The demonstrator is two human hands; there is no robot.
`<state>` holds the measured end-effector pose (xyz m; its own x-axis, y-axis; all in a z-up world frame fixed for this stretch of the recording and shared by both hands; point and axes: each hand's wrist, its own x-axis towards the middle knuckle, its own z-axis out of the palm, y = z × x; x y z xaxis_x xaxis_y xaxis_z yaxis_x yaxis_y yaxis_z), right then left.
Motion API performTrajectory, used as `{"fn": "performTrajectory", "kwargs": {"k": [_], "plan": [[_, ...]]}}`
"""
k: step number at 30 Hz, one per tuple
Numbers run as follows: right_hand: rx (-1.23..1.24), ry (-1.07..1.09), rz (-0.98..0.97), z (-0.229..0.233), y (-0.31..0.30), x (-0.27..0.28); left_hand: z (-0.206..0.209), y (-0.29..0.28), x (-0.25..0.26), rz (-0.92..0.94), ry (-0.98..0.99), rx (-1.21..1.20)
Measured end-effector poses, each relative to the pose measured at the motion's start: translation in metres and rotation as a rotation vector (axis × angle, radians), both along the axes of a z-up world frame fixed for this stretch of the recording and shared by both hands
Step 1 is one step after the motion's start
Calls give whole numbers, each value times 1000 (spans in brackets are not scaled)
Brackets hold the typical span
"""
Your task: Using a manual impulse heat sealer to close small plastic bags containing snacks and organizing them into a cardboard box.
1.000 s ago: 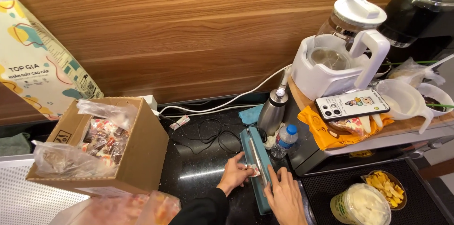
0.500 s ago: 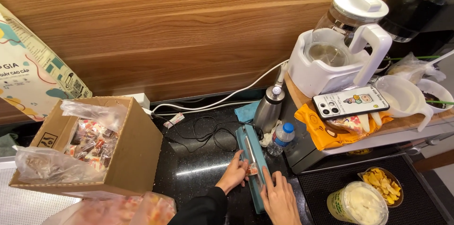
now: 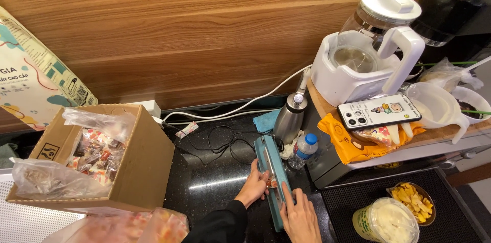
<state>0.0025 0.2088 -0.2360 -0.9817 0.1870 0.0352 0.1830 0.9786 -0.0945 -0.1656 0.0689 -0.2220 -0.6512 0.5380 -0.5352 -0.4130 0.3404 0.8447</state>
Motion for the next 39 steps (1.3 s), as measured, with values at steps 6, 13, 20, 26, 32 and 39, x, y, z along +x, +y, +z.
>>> {"fn": "performTrajectory", "kwargs": {"k": [6, 13, 20, 26, 32, 39], "plan": [[4, 7, -17, -5, -2, 2, -3, 3, -1, -2, 13, 1], [24, 5, -9, -18, 0, 3, -6, 6, -1, 12, 9, 4], [42, 82, -17, -30, -4, 5, -6, 6, -3, 8, -8, 4], [-60, 22, -4, -6, -7, 7, -5, -3, 1, 56, -13, 8], [-55, 117, 13, 1, -11, 9, -16, -24, 10, 218, -75, 73], [-63, 144, 5, 4, -14, 9, -11, -36, 20, 335, -107, 206]]}}
